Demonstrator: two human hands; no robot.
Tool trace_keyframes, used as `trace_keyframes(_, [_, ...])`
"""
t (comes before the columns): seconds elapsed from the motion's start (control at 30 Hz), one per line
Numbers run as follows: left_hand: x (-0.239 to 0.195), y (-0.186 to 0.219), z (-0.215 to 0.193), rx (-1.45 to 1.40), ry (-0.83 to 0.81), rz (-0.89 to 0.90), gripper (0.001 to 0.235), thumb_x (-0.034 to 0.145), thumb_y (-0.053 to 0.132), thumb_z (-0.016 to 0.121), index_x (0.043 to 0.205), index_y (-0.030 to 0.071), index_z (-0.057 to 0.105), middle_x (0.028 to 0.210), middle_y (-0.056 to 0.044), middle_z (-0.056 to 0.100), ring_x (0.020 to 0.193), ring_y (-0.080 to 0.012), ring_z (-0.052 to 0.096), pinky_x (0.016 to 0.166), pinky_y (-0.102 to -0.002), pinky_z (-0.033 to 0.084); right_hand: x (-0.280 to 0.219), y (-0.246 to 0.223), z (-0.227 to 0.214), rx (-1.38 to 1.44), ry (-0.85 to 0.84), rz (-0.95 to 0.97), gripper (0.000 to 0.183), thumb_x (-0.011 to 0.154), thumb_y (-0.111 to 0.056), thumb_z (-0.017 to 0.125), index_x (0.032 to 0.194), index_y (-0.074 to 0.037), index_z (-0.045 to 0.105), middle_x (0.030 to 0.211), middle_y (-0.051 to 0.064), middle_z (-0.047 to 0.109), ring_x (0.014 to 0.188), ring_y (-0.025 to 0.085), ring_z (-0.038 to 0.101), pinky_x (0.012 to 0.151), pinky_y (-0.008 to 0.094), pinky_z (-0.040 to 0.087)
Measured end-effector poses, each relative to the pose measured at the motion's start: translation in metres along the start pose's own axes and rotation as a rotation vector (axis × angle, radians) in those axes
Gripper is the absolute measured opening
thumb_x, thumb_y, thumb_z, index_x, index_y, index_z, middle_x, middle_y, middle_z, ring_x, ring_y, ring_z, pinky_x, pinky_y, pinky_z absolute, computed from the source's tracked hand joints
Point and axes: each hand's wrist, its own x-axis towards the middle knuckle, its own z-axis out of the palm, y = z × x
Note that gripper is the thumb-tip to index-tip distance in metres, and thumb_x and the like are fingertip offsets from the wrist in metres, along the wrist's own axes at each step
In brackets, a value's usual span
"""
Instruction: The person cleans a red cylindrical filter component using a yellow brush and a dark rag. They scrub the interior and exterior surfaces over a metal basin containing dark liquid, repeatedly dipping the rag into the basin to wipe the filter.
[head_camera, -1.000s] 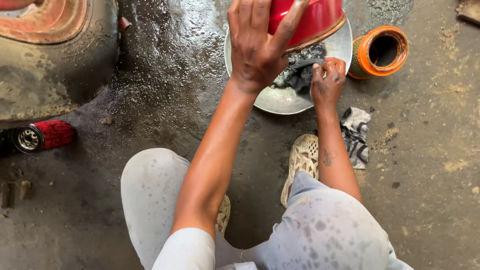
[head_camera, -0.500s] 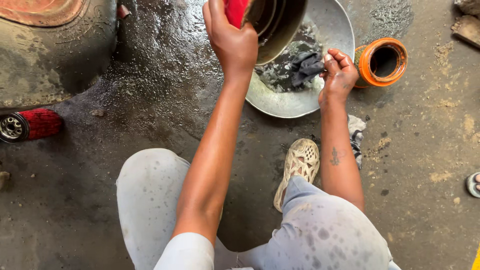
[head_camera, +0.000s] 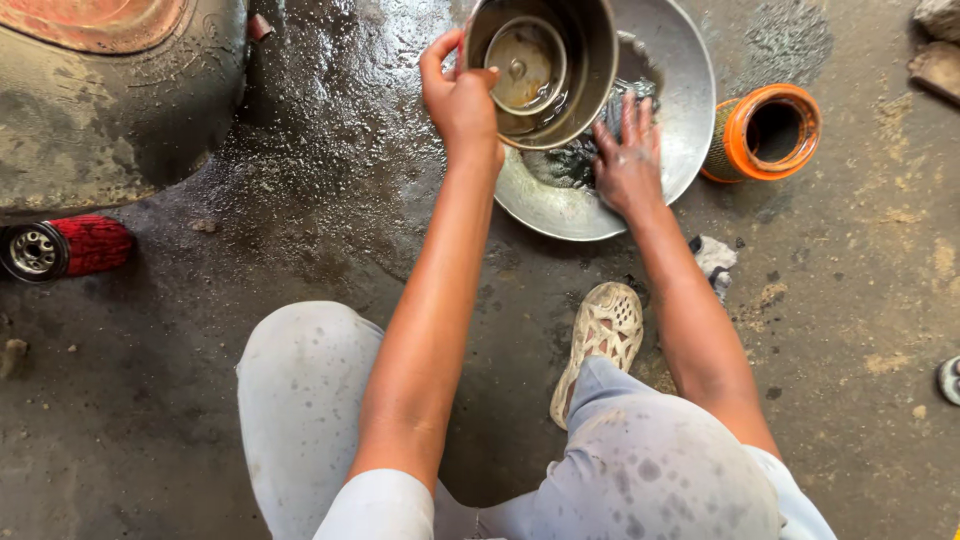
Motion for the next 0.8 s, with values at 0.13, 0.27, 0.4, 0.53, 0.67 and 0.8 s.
trace_keyframes(0.13, [0.008, -0.01, -0.007, -0.114, 0.032, -0.045, 0.047, 0.078, -0.011, 0.066, 0.122, 0.004, 0.057, 0.106, -0.015, 0.068, 0.095, -0.0232, 0.067, 0.086, -0.036, 0.054, 0.0, 0.001, 0.033, 0.001, 0.057, -0.021, 0.043, 0.097, -0.001, 0.059, 0.128, -0.026, 0.077, 0.165, 0.011, 0.041, 0.147, 0.039, 0.039, 0.115, 0.049, 0.041])
trace_keyframes(0.27, [0.007, -0.02, -0.011, -0.072, 0.06, -0.048, 0.041, 0.082, -0.002, 0.072, 0.12, 0.004, 0.057, 0.107, -0.016, 0.067, 0.094, -0.023, 0.065, 0.085, -0.037, 0.053, 0.008, 0.012, 0.016, 0.502, 0.132, 0.259, 0.035, 0.101, -0.004, 0.059, 0.127, -0.02, 0.077, 0.137, 0.005, 0.073, 0.127, 0.026, 0.073, 0.112, 0.038, 0.058])
trace_keyframes(0.4, [0.005, -0.017, -0.005, 0.135, 0.048, -0.039, 0.043, 0.081, 0.003, 0.079, 0.119, 0.005, 0.059, 0.109, -0.014, 0.066, 0.096, -0.0222, 0.063, 0.086, -0.036, 0.05, 0.012, 0.015, -0.047, 1.499, 0.117, 0.668, 0.036, 0.099, -0.005, 0.07, 0.134, -0.011, 0.064, 0.121, 0.015, 0.071, 0.089, 0.023, 0.054, 0.077, 0.041, 0.045])
trace_keyframes(0.53, [-0.008, -0.004, 0.003, 0.336, 0.002, -0.105, 0.046, 0.074, 0.014, 0.084, 0.114, 0.008, 0.061, 0.105, -0.012, 0.07, 0.091, -0.0233, 0.068, 0.079, -0.037, 0.055, -0.012, -0.007, -0.095, 1.996, 0.402, 0.268, 0.035, 0.097, -0.002, 0.069, 0.131, -0.004, 0.06, 0.122, 0.01, 0.068, 0.107, 0.02, 0.07, 0.096, 0.036, 0.061])
trace_keyframes(0.67, [-0.024, 0.002, 0.005, 0.518, -0.075, -0.123, 0.047, 0.072, 0.026, 0.088, 0.109, 0.008, 0.065, 0.104, -0.012, 0.075, 0.091, -0.0214, 0.072, 0.079, -0.035, 0.057, -0.009, -0.033, -0.098, 1.443, 0.539, 0.094, 0.032, 0.104, 0.003, 0.07, 0.134, -0.003, 0.061, 0.128, 0.007, 0.065, 0.115, 0.017, 0.064, 0.102, 0.034, 0.056])
trace_keyframes(0.8, [-0.038, -0.002, 0.011, 0.609, -0.194, -0.04, 0.047, 0.072, 0.033, 0.09, 0.106, 0.007, 0.07, 0.1, -0.012, 0.077, 0.09, -0.02, 0.073, 0.08, -0.034, 0.057, 0.034, -0.084, -0.074, 0.314, 0.545, -0.269, 0.041, 0.087, -0.001, 0.071, 0.126, -0.01, 0.062, 0.125, 0.013, 0.07, 0.115, 0.035, 0.069, 0.107, 0.044, 0.057])
